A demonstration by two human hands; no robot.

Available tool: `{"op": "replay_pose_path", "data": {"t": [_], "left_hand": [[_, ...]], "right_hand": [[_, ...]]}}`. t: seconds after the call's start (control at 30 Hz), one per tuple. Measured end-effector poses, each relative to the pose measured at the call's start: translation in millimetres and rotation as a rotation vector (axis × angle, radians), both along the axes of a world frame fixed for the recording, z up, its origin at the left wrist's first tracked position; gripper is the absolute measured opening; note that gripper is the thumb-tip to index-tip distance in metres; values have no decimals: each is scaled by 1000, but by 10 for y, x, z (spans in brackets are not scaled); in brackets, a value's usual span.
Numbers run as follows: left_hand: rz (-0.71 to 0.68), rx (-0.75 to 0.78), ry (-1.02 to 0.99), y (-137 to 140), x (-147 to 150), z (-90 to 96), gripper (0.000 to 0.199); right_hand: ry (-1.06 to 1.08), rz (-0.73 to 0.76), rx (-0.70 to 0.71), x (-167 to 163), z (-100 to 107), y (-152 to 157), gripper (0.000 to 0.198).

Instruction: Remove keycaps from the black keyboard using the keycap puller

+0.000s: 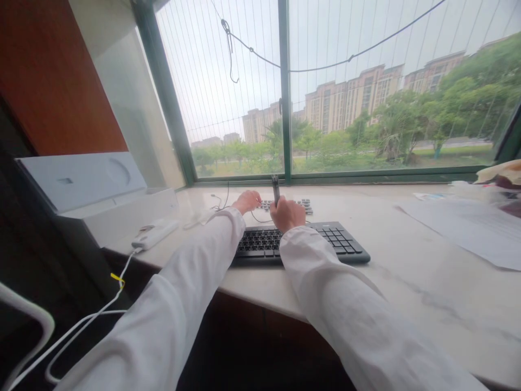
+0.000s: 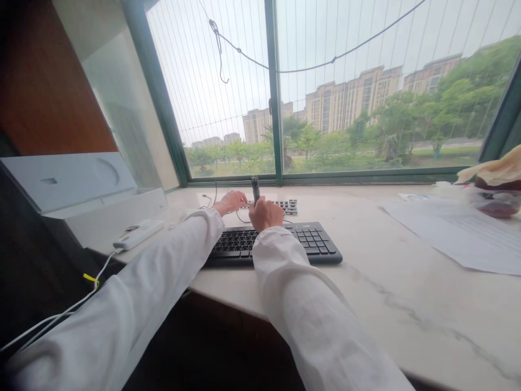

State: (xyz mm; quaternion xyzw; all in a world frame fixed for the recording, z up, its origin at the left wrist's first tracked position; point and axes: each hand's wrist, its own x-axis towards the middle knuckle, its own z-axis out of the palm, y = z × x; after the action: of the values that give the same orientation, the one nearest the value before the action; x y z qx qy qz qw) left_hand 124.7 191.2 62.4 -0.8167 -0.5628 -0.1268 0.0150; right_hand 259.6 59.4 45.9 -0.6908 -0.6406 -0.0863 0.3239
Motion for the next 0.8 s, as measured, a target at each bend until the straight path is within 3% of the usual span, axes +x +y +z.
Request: {"op": "replay_pose_path", "data": {"t": [0.33,0.8], "left_hand": [[46,-80,198,189,82,-156,30],[59,-30,282,287,82,-261,32]], "right_hand": [[-25,-35,-18,1,-5,-5,36],[-46,-32,-28,-20,-16,0,34]]}}
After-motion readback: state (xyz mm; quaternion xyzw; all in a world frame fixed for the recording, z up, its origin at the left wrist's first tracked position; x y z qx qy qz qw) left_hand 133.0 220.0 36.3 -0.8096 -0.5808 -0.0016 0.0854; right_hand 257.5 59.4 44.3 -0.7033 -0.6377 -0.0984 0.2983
